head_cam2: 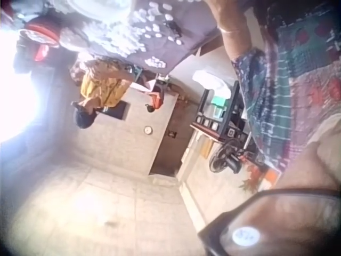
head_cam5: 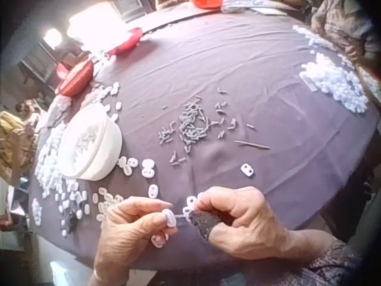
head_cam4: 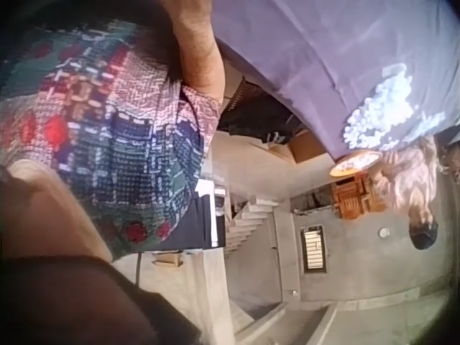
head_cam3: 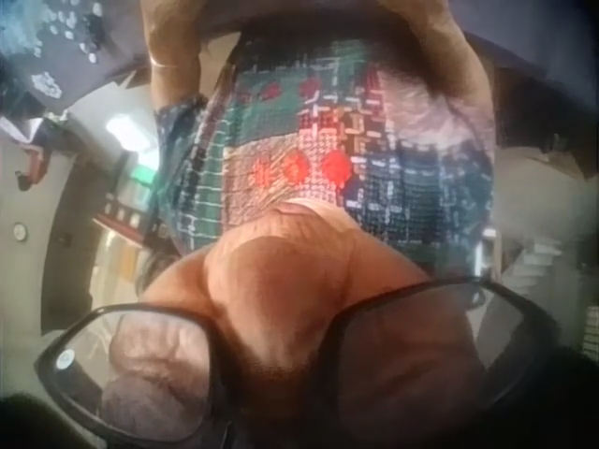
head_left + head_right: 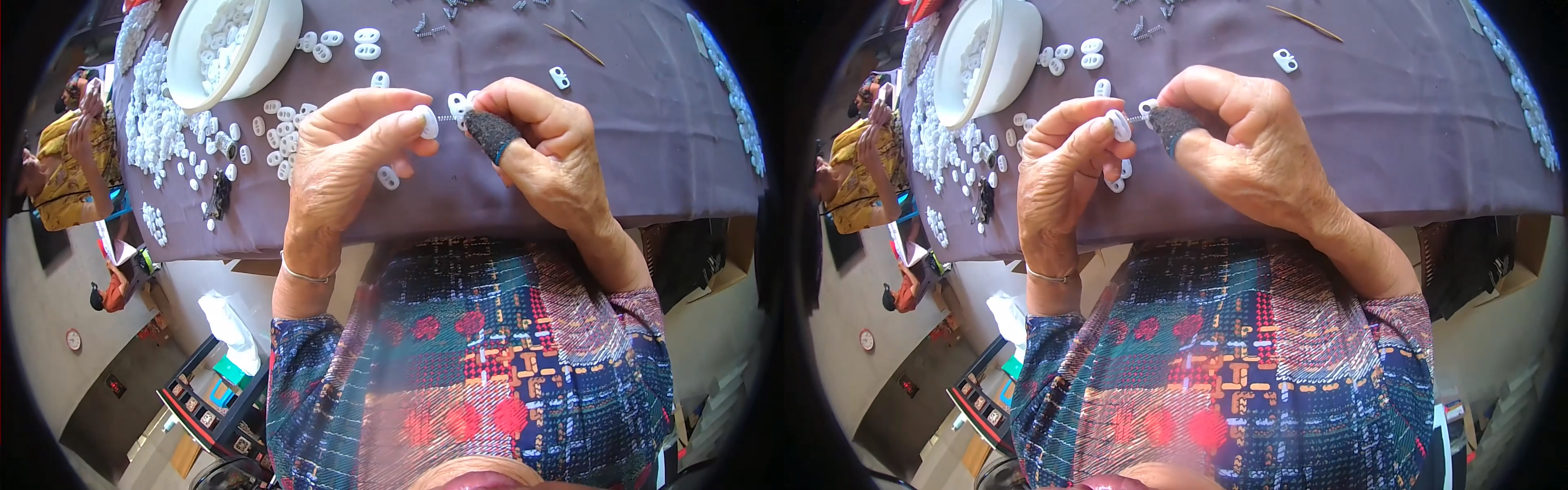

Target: The person assembles plastic cord locks by inserting metal springs into plastic toggle pieces and pressing the components together by hand.

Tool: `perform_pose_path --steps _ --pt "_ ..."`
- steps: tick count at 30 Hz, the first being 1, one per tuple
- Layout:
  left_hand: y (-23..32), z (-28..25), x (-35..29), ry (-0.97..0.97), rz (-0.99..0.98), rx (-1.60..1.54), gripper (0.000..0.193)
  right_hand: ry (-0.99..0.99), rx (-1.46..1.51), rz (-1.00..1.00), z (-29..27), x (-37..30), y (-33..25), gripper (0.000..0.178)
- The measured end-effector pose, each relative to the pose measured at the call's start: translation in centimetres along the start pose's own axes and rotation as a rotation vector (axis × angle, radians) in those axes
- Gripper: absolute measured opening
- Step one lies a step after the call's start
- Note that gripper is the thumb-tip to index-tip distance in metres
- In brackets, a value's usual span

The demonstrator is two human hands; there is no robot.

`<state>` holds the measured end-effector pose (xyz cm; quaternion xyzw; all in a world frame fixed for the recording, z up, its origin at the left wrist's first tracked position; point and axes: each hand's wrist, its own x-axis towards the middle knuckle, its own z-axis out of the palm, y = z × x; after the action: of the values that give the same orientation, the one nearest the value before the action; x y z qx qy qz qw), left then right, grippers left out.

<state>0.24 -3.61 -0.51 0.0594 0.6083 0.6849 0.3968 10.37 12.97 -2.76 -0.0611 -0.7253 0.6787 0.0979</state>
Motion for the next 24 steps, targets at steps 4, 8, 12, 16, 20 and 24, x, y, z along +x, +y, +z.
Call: perform_pose_path --steps 4,8,12,16,20,24 --pt "-0.17 -0.01 -0.02 0.011 0.012 0.027 0.020 -0.032 0.005 0.020 -0.11 -0.03 -0.25 0.022" --pt "-0.36 0.05 -0.06 0.019 0.023 0.031 0.019 -0.041 0.006 0.015 0.07 -0.10 0.25 0.021" --pt "-0.26 0.28 -0.15 0.038 0.036 0.084 0.017 -0.065 0.004 0.068 0.01 -0.09 0.03 0.021" --pt "-0.27 0.55 -0.17 0.066 0.030 0.152 0.016 -0.085 0.006 0.078 0.07 -0.03 0.40 0.022" --pt "-0.44 0.52 -0.20 0.051 0.039 0.170 0.015 -0.101 0.002 0.076 0.21 0.07 0.13 0.021" --pt "-0.52 0.80 -0.30 0.061 0.058 0.174 0.014 -0.104 -0.047 0.048 0.17 0.13 0.15 0.019"
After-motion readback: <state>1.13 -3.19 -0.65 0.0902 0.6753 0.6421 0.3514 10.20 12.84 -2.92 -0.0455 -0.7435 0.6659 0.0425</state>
